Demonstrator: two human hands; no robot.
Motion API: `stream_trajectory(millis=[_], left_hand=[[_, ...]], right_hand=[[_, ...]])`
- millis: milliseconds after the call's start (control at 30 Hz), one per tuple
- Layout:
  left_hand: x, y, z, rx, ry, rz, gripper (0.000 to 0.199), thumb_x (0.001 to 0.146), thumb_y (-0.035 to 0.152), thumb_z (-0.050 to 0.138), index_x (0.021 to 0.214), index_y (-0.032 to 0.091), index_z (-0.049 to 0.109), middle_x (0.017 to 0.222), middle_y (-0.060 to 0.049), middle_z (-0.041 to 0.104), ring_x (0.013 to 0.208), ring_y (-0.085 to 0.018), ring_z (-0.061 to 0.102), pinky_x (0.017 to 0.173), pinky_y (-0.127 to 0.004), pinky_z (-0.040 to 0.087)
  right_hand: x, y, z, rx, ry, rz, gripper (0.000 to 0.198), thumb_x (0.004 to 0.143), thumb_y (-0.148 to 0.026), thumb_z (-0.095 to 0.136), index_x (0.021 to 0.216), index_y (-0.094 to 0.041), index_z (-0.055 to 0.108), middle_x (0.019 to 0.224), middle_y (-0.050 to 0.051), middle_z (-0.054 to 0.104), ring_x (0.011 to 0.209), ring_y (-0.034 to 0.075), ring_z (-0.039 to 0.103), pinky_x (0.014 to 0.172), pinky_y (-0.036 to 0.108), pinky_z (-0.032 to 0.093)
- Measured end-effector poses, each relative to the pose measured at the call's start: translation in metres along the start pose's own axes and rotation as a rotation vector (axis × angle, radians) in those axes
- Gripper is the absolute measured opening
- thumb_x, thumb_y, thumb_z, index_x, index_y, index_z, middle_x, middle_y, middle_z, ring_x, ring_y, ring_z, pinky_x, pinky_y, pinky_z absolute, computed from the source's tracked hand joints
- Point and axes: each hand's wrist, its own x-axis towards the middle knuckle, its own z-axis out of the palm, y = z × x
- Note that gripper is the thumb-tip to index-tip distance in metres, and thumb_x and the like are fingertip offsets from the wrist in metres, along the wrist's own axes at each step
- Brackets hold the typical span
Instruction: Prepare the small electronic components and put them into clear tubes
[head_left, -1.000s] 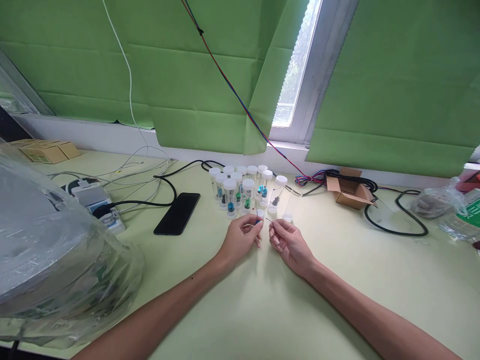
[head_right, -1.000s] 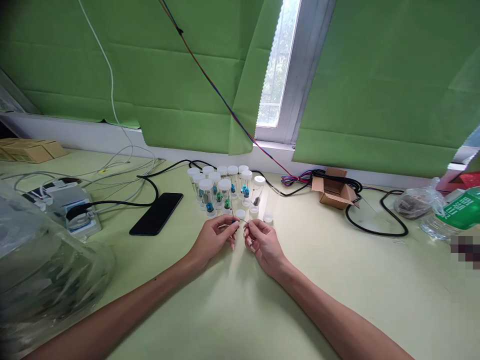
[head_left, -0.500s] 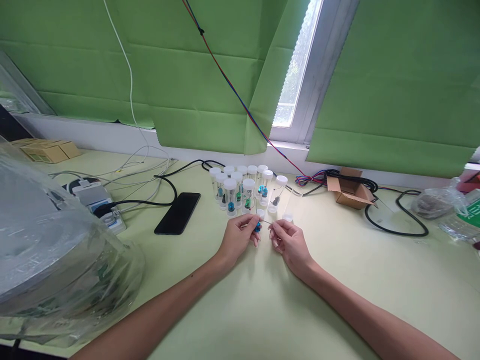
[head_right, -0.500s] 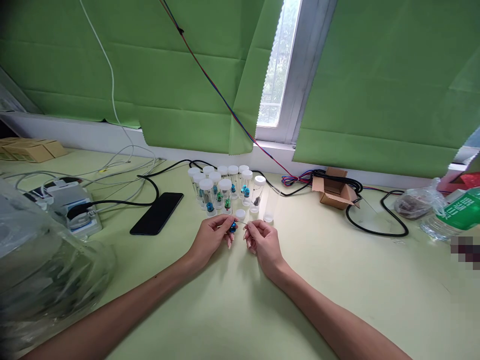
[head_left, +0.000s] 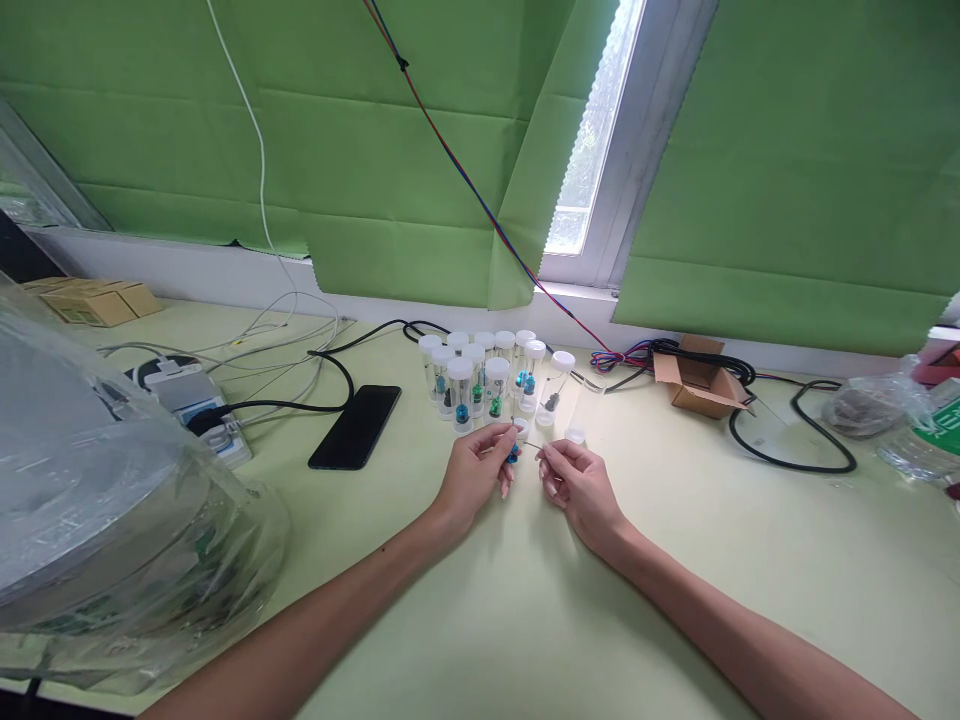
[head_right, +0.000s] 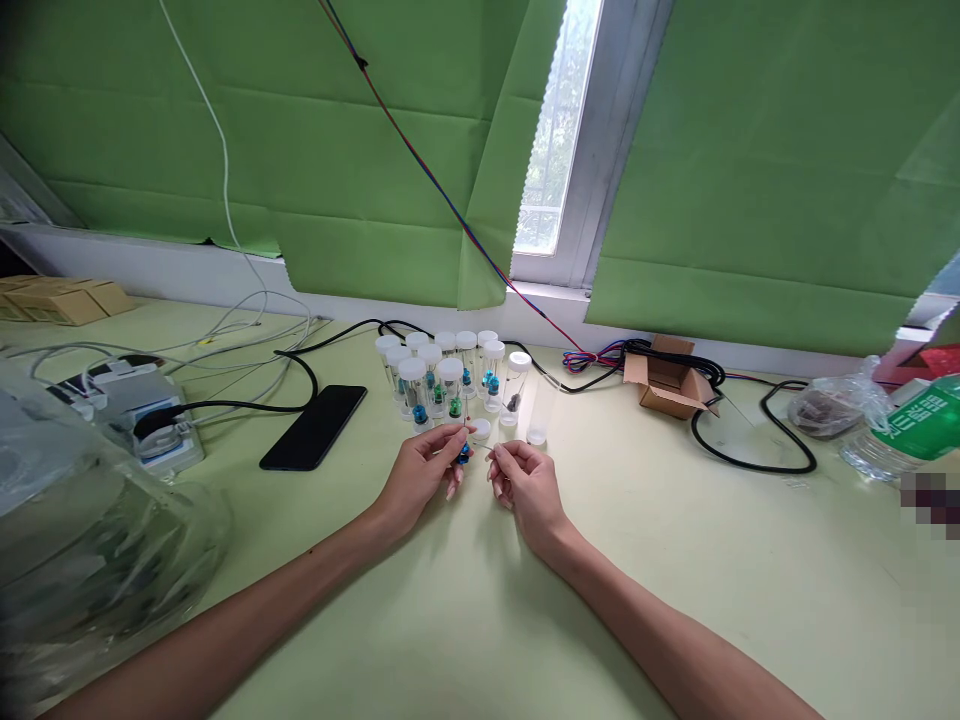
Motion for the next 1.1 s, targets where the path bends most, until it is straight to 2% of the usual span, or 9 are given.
stream_trajectory(millis=[267, 600, 833, 1100], left_hand=[[0.0, -0.0007, -0.0013, -0.095, -0.037, -0.03, 0.039, 0.076, 0.051, 0.066, 0.09, 0.015, 0.068, 0.069, 0.001, 0.054, 0.044, -0.007, 0.048, 0.035, -0.02, 0.04], [-0.0016, 0.0008, -0.0002, -0.068, -0.068, -0.042, 0.034, 0.078, 0.051, 0.064, 0.078, 0.017, 0.062, 0.075, 0.002, 0.057, 0.04, -0.006, 0.049, 0.03, -0.019, 0.036], [-0.0015, 0.0004, -0.0008, -0.031, -0.043, -0.063, 0.032, 0.079, 0.048, 0.063, 0.082, 0.017, 0.064, 0.078, 0.001, 0.055, 0.037, -0.004, 0.046, 0.026, -0.018, 0.032], [-0.0008, -0.0011, -0.0014, -0.074, -0.034, -0.085, 0.035, 0.078, 0.048, 0.066, 0.097, 0.018, 0.065, 0.077, 0.002, 0.055, 0.037, -0.004, 0.045, 0.026, -0.018, 0.031]], right_hand=[[0.0, 0.0023, -0.0021, -0.009, -0.014, -0.006, 0.029, 0.073, -0.042, 0.075, 0.071, -0.016, 0.065, 0.056, -0.002, 0.054, 0.043, 0.006, 0.038, 0.038, 0.021, 0.02], [-0.0001, 0.0031, -0.0016, -0.037, -0.01, -0.02, 0.029, 0.074, -0.043, 0.074, 0.07, -0.016, 0.064, 0.055, -0.002, 0.054, 0.043, 0.006, 0.038, 0.037, 0.021, 0.023], [0.0003, 0.004, -0.002, -0.052, -0.019, -0.034, 0.028, 0.076, -0.042, 0.072, 0.071, -0.016, 0.064, 0.055, -0.002, 0.054, 0.042, 0.006, 0.038, 0.038, 0.02, 0.023], [-0.0006, 0.0039, -0.0026, -0.041, -0.024, -0.03, 0.028, 0.076, -0.041, 0.072, 0.072, -0.015, 0.064, 0.056, -0.002, 0.054, 0.042, 0.005, 0.038, 0.038, 0.02, 0.023]])
